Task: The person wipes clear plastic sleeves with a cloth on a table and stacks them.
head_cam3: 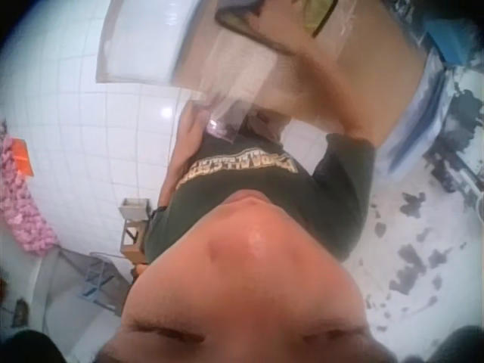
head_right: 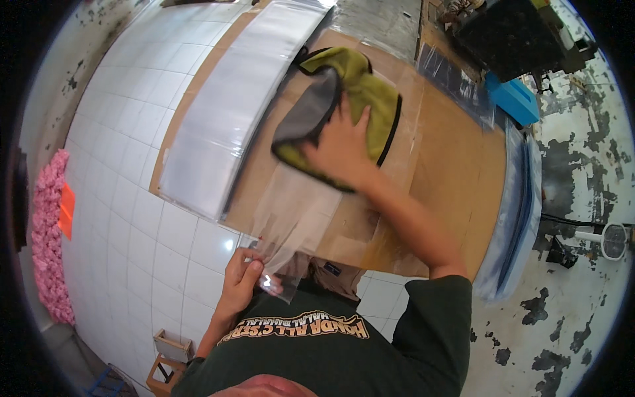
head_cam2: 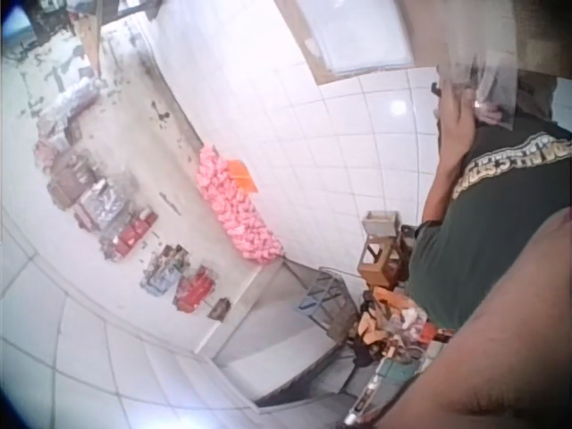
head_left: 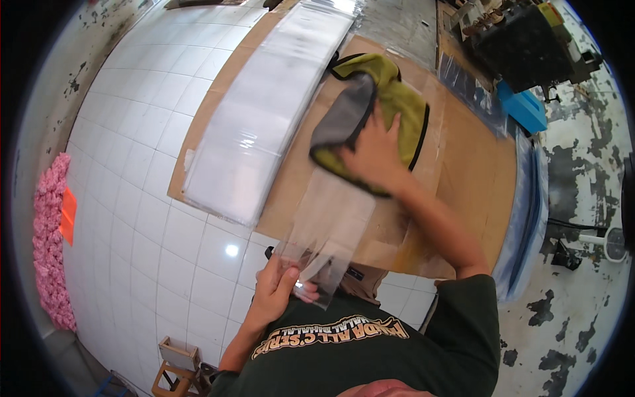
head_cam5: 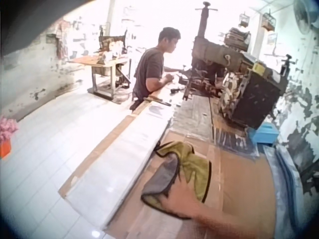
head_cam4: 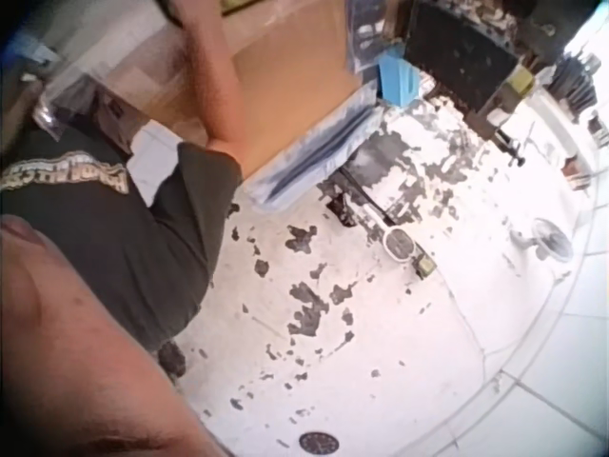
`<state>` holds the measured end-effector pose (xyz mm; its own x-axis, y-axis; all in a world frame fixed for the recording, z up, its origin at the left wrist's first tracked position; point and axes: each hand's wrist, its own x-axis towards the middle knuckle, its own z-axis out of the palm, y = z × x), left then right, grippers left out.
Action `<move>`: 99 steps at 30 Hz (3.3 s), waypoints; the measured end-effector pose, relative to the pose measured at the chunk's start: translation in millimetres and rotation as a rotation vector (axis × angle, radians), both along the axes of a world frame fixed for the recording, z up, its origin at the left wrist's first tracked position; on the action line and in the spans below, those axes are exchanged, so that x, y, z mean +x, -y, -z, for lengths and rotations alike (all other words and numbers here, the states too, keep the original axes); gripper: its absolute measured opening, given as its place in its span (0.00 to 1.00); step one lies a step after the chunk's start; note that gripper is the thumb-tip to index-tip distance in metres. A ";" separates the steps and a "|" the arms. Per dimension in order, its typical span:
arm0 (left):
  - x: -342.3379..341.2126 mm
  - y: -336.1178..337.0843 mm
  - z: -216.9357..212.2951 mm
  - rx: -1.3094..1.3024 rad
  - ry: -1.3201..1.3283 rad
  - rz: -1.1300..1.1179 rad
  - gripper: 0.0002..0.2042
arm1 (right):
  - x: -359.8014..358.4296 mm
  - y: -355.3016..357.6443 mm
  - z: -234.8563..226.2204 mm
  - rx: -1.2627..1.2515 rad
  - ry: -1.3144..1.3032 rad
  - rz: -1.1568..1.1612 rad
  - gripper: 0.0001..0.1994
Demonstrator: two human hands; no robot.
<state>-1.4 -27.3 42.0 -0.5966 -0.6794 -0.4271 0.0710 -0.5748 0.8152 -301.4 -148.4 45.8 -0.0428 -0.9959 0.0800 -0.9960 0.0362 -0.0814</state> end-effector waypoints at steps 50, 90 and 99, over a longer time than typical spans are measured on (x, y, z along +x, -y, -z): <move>-17.9 -15.0 7.6 0.187 -0.195 -0.333 0.23 | -176.8 170.1 -3.3 -0.792 0.647 0.514 0.18; -47.2 39.6 -37.6 -1.969 0.628 -0.024 0.23 | -103.5 -324.1 -112.1 -1.026 0.360 0.561 0.21; -60.8 -8.7 10.4 -0.433 -0.013 -0.740 0.30 | -101.1 -228.5 -112.0 -0.815 -0.060 0.489 0.18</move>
